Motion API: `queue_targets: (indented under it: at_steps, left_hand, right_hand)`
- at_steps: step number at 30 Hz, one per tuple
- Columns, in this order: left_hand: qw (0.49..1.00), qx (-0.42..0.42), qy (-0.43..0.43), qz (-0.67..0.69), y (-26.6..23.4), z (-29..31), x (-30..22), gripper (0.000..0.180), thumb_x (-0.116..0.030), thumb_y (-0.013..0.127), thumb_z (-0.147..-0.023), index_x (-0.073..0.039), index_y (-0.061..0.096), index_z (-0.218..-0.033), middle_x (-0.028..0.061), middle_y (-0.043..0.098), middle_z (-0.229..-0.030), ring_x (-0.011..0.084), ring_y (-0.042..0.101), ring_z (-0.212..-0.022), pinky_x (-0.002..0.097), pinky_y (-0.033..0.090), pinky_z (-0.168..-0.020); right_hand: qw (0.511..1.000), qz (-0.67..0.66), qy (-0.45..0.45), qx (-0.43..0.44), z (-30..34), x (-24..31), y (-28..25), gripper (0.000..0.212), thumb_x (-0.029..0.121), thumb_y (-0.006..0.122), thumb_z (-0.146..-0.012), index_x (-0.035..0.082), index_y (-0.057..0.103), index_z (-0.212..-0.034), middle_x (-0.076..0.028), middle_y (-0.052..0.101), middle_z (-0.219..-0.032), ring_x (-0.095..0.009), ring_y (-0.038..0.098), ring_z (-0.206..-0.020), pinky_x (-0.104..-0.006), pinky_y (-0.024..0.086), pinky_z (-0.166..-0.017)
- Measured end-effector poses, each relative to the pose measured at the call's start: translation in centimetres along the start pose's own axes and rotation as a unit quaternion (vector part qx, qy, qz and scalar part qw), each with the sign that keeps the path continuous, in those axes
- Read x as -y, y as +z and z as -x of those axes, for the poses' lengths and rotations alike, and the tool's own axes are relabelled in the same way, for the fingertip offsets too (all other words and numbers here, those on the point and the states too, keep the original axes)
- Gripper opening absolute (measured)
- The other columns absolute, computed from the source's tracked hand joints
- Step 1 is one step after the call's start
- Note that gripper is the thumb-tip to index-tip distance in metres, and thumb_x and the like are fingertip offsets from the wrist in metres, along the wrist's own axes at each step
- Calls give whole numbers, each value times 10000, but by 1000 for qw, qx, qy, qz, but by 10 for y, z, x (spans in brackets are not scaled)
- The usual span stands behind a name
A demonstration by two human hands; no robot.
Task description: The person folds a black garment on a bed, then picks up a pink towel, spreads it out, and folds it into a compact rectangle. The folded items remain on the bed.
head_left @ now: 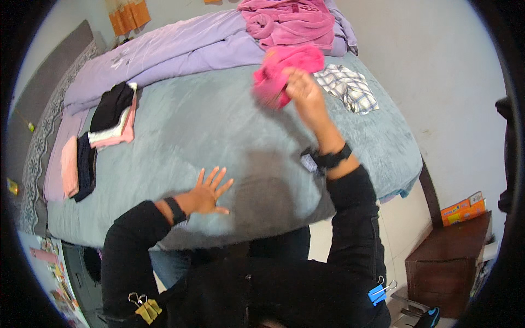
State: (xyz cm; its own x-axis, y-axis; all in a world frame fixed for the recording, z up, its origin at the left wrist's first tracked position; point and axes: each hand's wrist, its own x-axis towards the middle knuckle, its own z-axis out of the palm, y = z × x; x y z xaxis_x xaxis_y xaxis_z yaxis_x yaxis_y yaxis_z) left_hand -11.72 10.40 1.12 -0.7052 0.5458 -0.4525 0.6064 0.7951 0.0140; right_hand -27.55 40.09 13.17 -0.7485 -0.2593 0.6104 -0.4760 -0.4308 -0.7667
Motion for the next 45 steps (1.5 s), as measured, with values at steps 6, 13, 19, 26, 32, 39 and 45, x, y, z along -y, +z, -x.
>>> queue_targets:
  at_steps: [6, 13, 19, 26, 32, 39, 45]
  left_hand:
    - [806, -126, 35, 577, 26, 43, -32, 635, -481, 407, -925, -36, 344, -1374, 193, 388, -1374, 330, 371, -1266, 458, 249, -1077]
    - [197, -144, 72, 967, 69, 159, -36, 628, -505, 318, -947, 3, 427, -1301, 176, 508, -1289, 304, 516, -1160, 442, 379, -1018]
    - [322, -239, -2, 916, 81, 209, 0, 497, -122, 623, -857, -27, 429, -1305, 157, 581, -1144, 251, 591, -1028, 386, 495, -873]
    - [651, -326, -134, 672, 102, 218, -11, 579, -41, 619, -823, -89, 404, -1358, 105, 585, -1068, 151, 561, -931, 263, 449, -827]
    - [536, -328, -162, 761, 111, 188, 20, 505, -55, 541, -874, -81, 381, -1352, 63, 559, -1090, 129, 550, -886, 265, 473, -743]
    - [584, -229, -187, 756, 88, 150, 63, 469, -146, 578, -874, -41, 413, -1300, 37, 582, -870, 100, 502, -674, 242, 426, -586]
    - [673, -172, -207, 689, 77, 91, 72, 216, -205, 688, -802, -38, 616, -918, 29, 562, -686, 111, 471, -519, 256, 353, -438]
  right_hand:
    - [973, -112, 193, 65, 189, 21, 149, 299, -27, 626, -819, 40, 550, -1100, -33, 604, -1049, -99, 568, -952, -256, 470, -837]
    - [909, -195, 301, 211, 259, 8, 272, 180, -1, 623, -836, 11, 573, -1009, -27, 599, -962, -94, 568, -918, -258, 469, -817]
    - [905, -1, 175, 387, 232, 18, 319, 217, -11, 608, -816, 26, 583, -1028, -51, 633, -935, -136, 601, -886, -280, 483, -808]
    - [882, 409, -70, 226, 92, -54, 271, 249, 126, 645, -781, 60, 613, -1019, -129, 647, -976, -330, 617, -882, -403, 490, -801]
    - [758, 427, 96, 483, 88, -106, 295, 387, 198, 694, -762, 112, 590, -1125, -153, 625, -1057, -331, 585, -995, -392, 468, -855]
    - [674, 522, 151, 500, 130, -87, 260, 877, 279, 787, -653, -5, 335, -1349, -237, 480, -1268, -358, 489, -1154, -396, 407, -966]
    - [678, 521, 209, 474, 148, -74, 248, 560, 264, 800, -621, 42, 538, -1064, -174, 582, -1086, -342, 552, -1028, -395, 455, -811]
